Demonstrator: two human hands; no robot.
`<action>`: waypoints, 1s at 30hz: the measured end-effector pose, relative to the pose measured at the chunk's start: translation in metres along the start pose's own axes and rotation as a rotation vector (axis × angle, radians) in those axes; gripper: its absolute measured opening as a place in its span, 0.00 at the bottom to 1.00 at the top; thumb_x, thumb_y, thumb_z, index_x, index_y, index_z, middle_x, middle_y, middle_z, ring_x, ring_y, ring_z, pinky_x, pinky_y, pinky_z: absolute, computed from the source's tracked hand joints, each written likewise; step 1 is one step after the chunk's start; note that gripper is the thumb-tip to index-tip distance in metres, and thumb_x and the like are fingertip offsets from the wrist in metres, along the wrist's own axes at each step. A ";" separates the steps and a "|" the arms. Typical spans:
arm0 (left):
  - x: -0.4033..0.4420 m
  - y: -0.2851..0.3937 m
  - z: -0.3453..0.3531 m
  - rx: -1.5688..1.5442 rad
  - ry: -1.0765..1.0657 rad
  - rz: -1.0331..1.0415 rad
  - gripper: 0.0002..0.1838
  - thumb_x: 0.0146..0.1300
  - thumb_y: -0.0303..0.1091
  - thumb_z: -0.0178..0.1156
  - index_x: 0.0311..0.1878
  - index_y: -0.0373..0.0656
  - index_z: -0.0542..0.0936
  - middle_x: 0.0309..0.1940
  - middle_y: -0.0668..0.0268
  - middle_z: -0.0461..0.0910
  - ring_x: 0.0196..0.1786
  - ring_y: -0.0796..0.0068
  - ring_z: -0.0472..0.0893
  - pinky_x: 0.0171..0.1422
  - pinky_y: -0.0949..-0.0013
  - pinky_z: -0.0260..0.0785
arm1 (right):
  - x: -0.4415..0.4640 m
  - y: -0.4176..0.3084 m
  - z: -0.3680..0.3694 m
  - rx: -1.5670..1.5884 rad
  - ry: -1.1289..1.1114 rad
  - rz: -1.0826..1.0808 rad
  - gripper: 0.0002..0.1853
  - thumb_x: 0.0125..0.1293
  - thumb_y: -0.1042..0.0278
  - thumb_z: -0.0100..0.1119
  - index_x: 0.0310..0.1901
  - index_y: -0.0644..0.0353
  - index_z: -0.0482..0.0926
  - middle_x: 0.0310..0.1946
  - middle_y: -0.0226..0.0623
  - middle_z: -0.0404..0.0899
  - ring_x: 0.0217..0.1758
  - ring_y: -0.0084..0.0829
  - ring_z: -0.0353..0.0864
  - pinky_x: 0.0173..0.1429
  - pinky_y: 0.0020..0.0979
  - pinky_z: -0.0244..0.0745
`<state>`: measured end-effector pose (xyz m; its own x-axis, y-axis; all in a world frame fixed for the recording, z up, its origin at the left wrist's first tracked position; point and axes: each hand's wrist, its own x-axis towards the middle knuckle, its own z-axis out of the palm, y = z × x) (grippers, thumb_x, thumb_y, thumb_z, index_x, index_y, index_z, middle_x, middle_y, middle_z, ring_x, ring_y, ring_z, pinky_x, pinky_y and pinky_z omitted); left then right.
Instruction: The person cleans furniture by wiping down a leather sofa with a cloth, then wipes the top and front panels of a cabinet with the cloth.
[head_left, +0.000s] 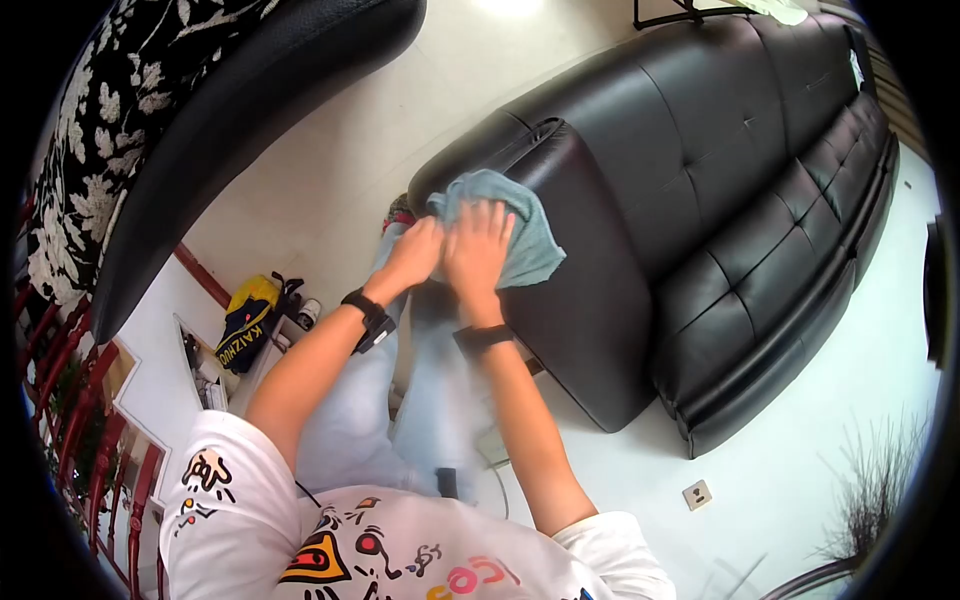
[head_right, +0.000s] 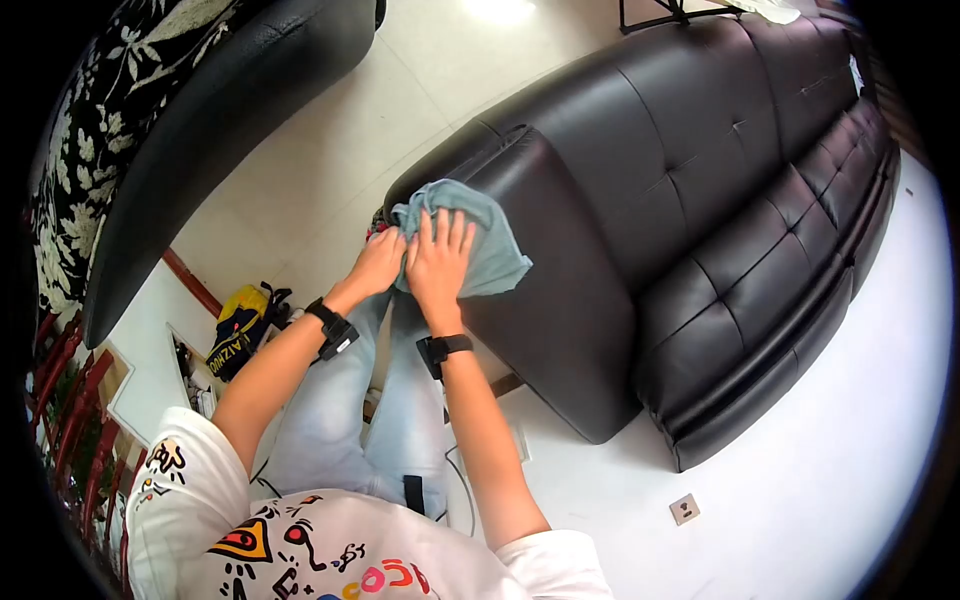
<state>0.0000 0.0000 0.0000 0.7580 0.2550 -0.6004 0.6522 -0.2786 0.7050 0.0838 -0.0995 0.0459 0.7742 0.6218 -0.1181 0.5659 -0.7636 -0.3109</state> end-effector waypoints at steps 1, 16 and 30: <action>-0.006 0.000 0.004 -0.029 0.004 -0.022 0.17 0.77 0.41 0.43 0.49 0.36 0.74 0.48 0.36 0.78 0.50 0.32 0.77 0.55 0.41 0.69 | -0.004 0.001 0.001 0.002 0.006 -0.021 0.25 0.67 0.64 0.57 0.65 0.57 0.75 0.68 0.45 0.71 0.75 0.52 0.62 0.80 0.55 0.49; -0.176 0.133 -0.054 0.374 -0.150 0.226 0.16 0.72 0.41 0.56 0.46 0.35 0.79 0.41 0.40 0.82 0.48 0.34 0.80 0.53 0.43 0.72 | -0.143 0.041 -0.169 0.436 0.180 0.015 0.11 0.61 0.74 0.64 0.46 0.62 0.78 0.44 0.45 0.82 0.47 0.47 0.83 0.51 0.42 0.79; -0.245 0.337 -0.078 0.747 -0.450 0.762 0.10 0.69 0.29 0.57 0.47 0.36 0.83 0.42 0.48 0.84 0.48 0.44 0.82 0.53 0.53 0.75 | -0.346 0.074 -0.347 0.393 0.512 0.639 0.11 0.68 0.62 0.63 0.43 0.58 0.74 0.28 0.45 0.82 0.36 0.50 0.84 0.39 0.47 0.77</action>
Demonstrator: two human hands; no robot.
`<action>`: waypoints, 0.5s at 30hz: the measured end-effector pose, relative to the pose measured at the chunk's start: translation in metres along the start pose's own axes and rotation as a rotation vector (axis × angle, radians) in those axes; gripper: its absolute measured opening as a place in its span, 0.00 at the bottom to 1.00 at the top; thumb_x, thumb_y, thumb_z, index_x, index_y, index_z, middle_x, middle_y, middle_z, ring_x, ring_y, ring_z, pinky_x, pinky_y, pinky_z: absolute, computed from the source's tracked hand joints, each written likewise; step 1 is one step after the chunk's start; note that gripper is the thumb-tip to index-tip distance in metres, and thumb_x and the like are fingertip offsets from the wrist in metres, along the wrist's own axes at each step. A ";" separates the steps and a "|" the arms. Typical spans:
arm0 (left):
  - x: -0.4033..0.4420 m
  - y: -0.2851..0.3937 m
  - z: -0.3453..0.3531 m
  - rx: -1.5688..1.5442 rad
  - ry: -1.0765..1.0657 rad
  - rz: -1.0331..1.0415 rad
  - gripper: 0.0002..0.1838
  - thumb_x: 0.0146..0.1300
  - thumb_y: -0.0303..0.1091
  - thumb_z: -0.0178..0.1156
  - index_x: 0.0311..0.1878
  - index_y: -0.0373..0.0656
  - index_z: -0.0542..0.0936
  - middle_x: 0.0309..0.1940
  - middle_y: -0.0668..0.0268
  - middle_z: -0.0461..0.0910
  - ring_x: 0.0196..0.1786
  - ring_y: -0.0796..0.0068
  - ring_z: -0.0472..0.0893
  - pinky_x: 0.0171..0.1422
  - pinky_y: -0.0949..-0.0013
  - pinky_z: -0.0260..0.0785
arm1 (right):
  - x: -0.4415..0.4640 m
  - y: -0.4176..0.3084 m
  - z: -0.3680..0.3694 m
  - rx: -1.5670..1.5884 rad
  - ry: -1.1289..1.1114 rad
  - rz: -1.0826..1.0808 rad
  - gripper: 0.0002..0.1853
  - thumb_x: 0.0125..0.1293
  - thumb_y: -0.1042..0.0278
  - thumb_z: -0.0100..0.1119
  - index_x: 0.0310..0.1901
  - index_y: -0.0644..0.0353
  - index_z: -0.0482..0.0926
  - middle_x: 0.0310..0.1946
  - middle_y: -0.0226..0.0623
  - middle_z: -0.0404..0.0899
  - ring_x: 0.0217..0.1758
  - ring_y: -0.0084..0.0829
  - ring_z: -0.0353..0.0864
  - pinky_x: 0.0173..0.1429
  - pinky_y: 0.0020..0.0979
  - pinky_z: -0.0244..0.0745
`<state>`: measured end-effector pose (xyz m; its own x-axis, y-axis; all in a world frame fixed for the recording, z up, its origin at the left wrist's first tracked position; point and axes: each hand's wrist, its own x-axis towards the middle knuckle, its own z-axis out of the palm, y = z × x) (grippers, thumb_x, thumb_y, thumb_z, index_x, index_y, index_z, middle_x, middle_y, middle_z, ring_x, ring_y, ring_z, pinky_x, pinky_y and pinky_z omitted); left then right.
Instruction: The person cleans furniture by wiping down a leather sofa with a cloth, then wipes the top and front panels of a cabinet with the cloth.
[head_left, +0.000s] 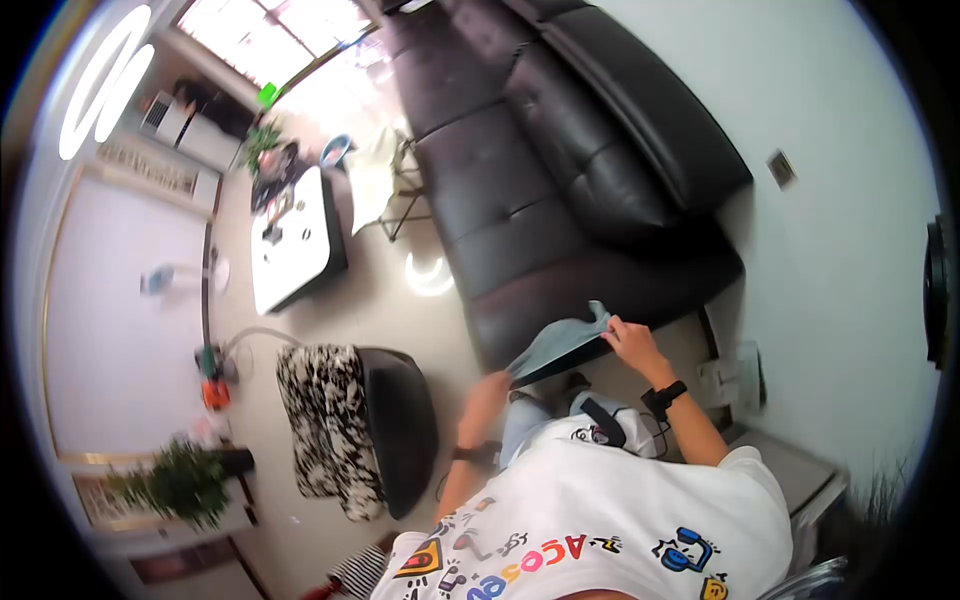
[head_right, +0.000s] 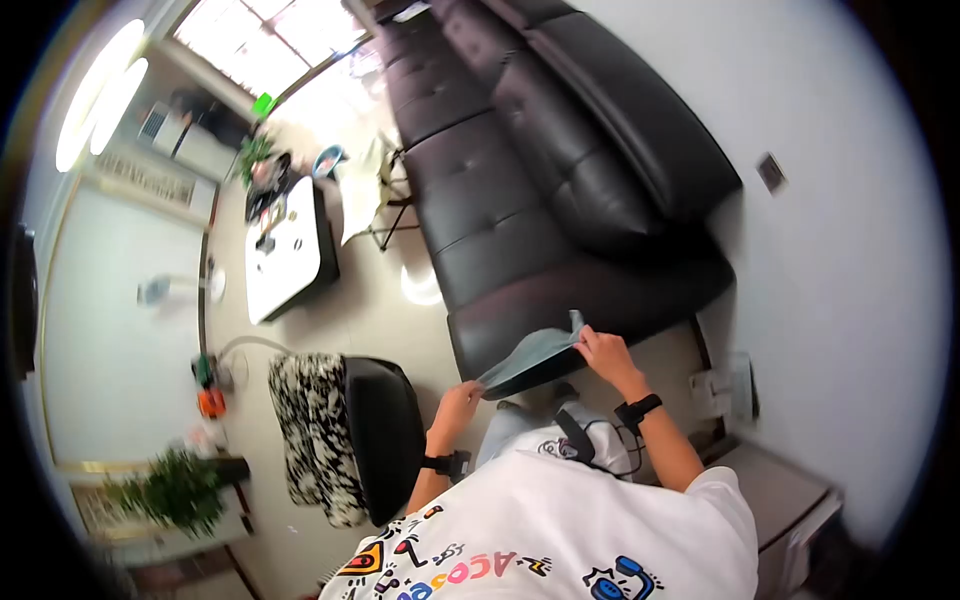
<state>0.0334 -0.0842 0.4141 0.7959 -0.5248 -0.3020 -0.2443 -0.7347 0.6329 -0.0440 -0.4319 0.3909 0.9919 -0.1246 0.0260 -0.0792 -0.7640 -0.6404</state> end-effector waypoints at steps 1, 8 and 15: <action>0.012 0.012 -0.009 0.045 -0.058 0.062 0.09 0.69 0.29 0.57 0.47 0.37 0.83 0.41 0.48 0.84 0.48 0.44 0.82 0.53 0.53 0.75 | -0.012 0.006 -0.004 -0.009 0.069 0.017 0.11 0.68 0.61 0.63 0.44 0.58 0.75 0.28 0.45 0.82 0.36 0.50 0.84 0.39 0.47 0.77; 0.068 0.101 -0.069 0.171 -0.059 0.403 0.10 0.68 0.30 0.56 0.47 0.39 0.83 0.44 0.51 0.84 0.48 0.44 0.81 0.52 0.51 0.75 | -0.068 -0.004 -0.048 0.021 0.182 0.254 0.08 0.62 0.63 0.67 0.38 0.57 0.83 0.35 0.39 0.81 0.43 0.45 0.82 0.46 0.43 0.78; 0.080 0.078 -0.120 0.161 -0.156 0.520 0.10 0.69 0.31 0.56 0.48 0.40 0.82 0.45 0.53 0.84 0.50 0.47 0.81 0.53 0.52 0.74 | -0.057 -0.026 0.002 -0.100 0.390 0.291 0.07 0.61 0.70 0.65 0.42 0.57 0.83 0.40 0.39 0.83 0.44 0.47 0.82 0.47 0.44 0.78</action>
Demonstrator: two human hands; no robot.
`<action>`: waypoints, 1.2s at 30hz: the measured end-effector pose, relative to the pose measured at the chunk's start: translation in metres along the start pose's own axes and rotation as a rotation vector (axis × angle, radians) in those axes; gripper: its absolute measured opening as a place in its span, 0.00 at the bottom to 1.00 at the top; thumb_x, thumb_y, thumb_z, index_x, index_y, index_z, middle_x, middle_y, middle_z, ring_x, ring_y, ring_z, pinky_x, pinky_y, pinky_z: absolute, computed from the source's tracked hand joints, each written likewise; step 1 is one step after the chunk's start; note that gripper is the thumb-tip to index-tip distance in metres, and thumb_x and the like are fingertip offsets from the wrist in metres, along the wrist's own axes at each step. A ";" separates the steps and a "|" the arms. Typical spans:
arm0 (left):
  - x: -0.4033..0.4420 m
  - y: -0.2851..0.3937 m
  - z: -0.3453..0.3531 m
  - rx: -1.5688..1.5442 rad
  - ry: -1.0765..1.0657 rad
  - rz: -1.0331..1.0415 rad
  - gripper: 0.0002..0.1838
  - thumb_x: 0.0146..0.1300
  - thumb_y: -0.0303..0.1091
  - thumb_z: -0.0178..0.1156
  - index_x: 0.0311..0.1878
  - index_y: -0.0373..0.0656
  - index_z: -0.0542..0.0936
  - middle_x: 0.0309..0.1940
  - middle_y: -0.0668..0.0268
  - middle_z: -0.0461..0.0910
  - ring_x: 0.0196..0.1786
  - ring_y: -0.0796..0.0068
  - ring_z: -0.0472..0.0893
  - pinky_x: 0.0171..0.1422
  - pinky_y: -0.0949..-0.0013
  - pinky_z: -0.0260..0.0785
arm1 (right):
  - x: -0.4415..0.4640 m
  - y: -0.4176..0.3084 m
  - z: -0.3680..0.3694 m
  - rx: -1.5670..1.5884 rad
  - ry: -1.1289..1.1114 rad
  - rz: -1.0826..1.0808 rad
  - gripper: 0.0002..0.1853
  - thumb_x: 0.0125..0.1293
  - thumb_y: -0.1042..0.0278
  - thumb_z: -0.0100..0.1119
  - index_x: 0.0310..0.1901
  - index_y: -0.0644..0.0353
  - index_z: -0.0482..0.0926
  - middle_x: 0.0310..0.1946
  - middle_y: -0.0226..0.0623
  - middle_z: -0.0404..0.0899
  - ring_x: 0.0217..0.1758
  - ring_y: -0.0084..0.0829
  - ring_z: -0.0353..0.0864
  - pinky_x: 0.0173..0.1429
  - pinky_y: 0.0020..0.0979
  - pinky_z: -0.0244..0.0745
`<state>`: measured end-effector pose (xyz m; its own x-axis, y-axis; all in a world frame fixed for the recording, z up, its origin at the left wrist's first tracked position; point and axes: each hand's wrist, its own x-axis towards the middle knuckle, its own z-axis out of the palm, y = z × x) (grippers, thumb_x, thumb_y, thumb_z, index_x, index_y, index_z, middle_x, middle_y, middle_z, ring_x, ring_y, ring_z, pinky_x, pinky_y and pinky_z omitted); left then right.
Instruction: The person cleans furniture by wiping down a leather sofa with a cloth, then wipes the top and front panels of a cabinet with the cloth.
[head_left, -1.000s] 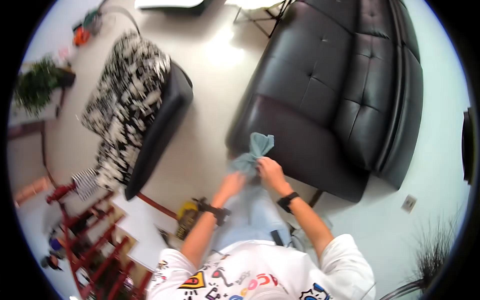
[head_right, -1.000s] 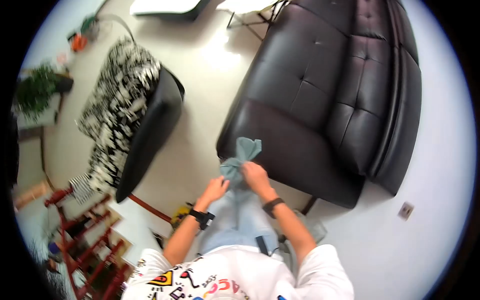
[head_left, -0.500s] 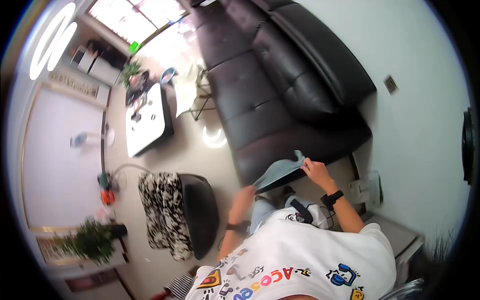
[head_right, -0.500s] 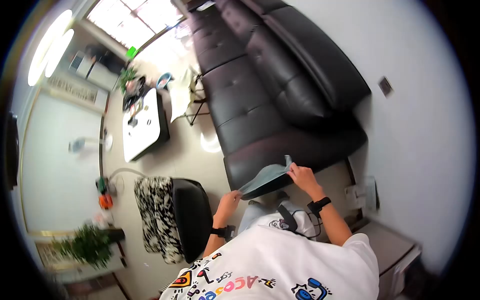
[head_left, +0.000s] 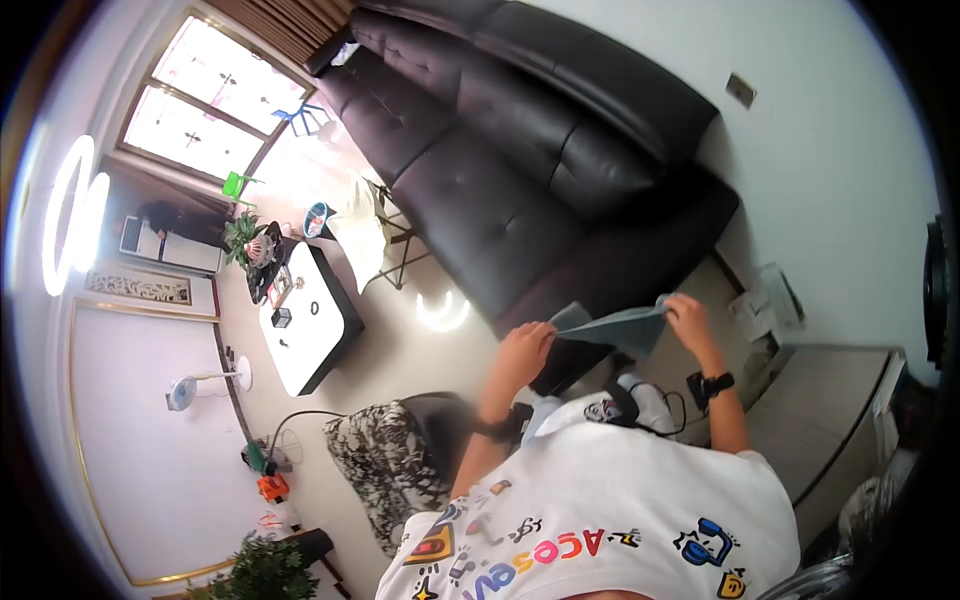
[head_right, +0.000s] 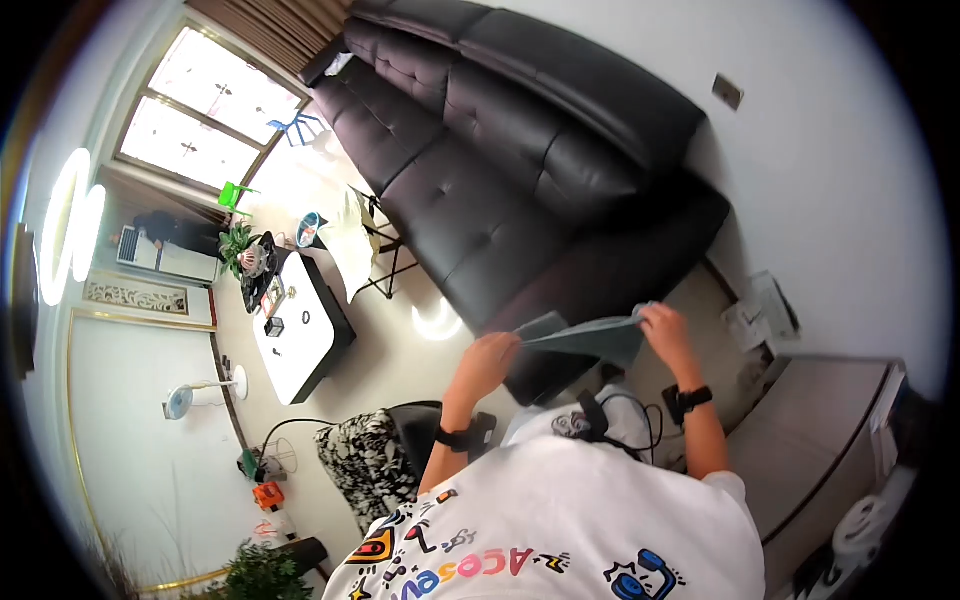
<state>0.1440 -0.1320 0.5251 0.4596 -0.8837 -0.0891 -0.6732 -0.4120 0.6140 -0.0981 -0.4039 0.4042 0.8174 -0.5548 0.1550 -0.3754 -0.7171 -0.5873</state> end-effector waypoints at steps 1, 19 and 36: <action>-0.008 -0.009 -0.007 -0.004 -0.041 0.026 0.10 0.70 0.32 0.56 0.48 0.39 0.82 0.45 0.53 0.84 0.49 0.47 0.81 0.53 0.53 0.74 | 0.000 -0.008 0.003 0.000 0.028 0.006 0.08 0.62 0.70 0.64 0.43 0.57 0.83 0.40 0.40 0.84 0.44 0.48 0.83 0.47 0.45 0.78; -0.008 -0.037 -0.124 0.008 -0.100 0.222 0.08 0.68 0.30 0.61 0.46 0.38 0.84 0.41 0.55 0.86 0.45 0.50 0.83 0.51 0.56 0.74 | -0.032 -0.135 0.000 -0.082 0.482 0.043 0.14 0.60 0.80 0.67 0.48 0.60 0.82 0.33 0.42 0.84 0.35 0.44 0.83 0.39 0.41 0.78; 0.159 -0.024 -0.179 -0.124 -0.268 0.745 0.06 0.62 0.22 0.64 0.42 0.37 0.81 0.34 0.55 0.82 0.42 0.50 0.81 0.48 0.56 0.73 | 0.048 -0.256 -0.030 0.142 0.545 0.282 0.12 0.63 0.72 0.70 0.47 0.60 0.82 0.37 0.39 0.84 0.36 0.36 0.85 0.39 0.32 0.79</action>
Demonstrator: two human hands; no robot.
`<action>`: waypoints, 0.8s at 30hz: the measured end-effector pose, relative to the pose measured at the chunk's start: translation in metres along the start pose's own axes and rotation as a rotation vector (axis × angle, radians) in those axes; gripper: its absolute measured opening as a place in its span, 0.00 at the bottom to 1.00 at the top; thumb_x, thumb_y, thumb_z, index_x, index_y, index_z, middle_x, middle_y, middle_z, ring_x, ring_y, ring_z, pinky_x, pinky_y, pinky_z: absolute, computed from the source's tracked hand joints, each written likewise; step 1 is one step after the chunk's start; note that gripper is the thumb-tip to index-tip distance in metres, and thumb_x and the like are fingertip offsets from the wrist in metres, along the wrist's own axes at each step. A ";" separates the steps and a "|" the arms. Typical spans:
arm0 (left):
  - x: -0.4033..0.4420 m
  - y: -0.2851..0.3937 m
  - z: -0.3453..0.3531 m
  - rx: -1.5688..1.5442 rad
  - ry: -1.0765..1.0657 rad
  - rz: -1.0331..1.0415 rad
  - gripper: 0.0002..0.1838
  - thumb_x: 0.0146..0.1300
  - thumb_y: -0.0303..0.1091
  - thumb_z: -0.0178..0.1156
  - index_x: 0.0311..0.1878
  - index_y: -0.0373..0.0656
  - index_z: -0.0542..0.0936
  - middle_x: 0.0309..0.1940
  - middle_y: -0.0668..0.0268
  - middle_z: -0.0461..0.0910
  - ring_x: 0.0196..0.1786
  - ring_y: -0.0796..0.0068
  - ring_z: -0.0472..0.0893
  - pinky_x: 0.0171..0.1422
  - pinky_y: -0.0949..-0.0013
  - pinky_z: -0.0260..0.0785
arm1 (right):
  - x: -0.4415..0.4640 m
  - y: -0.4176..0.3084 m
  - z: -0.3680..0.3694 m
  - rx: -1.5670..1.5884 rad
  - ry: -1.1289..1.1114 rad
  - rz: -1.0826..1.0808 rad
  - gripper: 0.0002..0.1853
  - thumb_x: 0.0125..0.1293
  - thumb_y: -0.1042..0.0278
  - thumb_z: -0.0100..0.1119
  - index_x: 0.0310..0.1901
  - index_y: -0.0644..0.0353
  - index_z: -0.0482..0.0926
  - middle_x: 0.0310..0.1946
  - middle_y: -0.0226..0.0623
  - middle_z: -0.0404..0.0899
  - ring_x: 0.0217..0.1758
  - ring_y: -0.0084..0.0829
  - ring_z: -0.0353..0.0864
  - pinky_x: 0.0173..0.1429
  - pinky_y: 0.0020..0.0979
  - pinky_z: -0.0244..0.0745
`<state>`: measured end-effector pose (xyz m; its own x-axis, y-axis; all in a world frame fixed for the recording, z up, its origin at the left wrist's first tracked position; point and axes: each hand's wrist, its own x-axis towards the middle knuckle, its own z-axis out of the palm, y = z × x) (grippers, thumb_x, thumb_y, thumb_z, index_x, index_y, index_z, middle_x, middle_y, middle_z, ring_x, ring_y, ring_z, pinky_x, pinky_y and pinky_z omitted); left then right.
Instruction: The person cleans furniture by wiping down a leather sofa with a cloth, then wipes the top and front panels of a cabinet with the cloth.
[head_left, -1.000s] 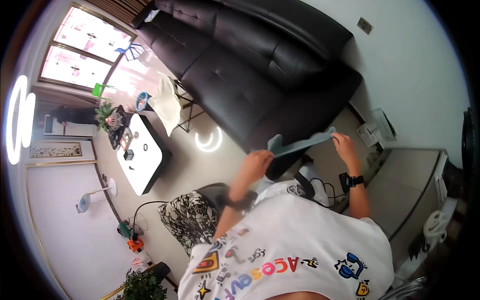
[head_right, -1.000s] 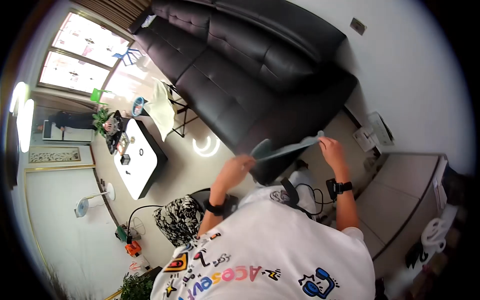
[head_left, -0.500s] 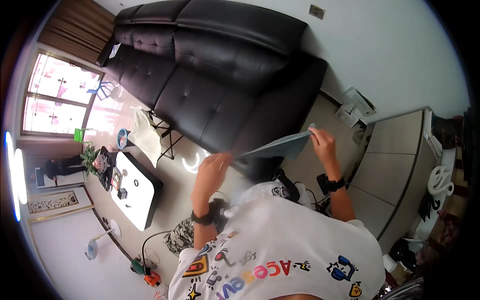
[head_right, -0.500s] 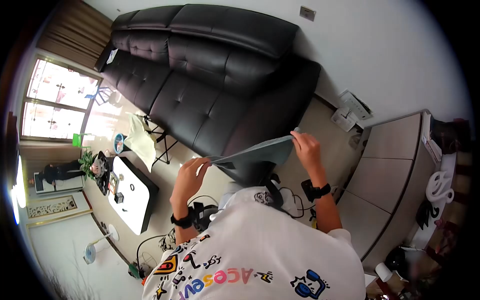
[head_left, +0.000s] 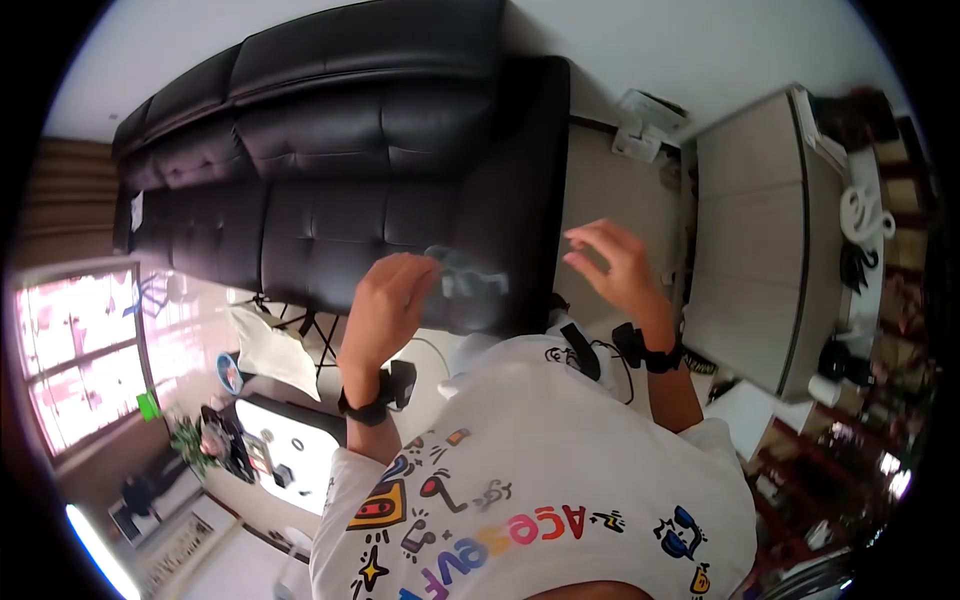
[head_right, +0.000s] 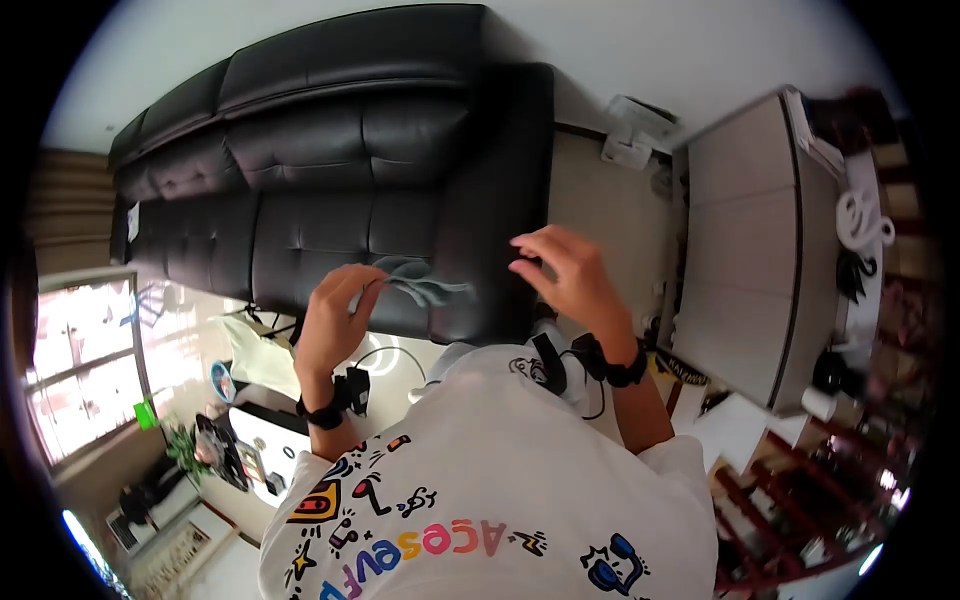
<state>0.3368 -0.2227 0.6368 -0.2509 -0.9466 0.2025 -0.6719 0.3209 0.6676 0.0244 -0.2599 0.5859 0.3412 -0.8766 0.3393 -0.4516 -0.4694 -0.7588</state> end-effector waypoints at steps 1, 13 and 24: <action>0.001 -0.020 -0.006 0.025 -0.049 0.020 0.05 0.63 0.23 0.63 0.41 0.37 0.81 0.35 0.55 0.82 0.42 0.49 0.81 0.48 0.55 0.74 | 0.001 -0.018 0.017 0.021 -0.056 0.030 0.12 0.63 0.71 0.70 0.48 0.60 0.82 0.38 0.39 0.84 0.37 0.36 0.85 0.40 0.33 0.79; 0.023 -0.101 -0.054 0.068 -0.117 0.243 0.07 0.66 0.22 0.61 0.45 0.37 0.82 0.38 0.55 0.84 0.36 0.53 0.83 0.41 0.61 0.74 | 0.011 -0.085 0.074 -0.251 0.057 0.141 0.13 0.64 0.67 0.69 0.49 0.59 0.83 0.43 0.37 0.84 0.42 0.39 0.85 0.46 0.35 0.80; 0.042 0.035 0.022 -0.189 -0.090 0.453 0.20 0.62 0.15 0.61 0.58 0.36 0.79 0.43 0.53 0.83 0.40 0.59 0.85 0.44 0.66 0.78 | -0.008 -0.074 0.083 -0.147 0.466 0.058 0.24 0.56 0.70 0.72 0.55 0.61 0.77 0.48 0.44 0.81 0.50 0.48 0.82 0.54 0.40 0.78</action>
<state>0.2874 -0.2502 0.6533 -0.5527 -0.7045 0.4452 -0.3453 0.6798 0.6470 0.1233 -0.2097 0.5932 -0.0781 -0.8400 0.5369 -0.5820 -0.3989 -0.7087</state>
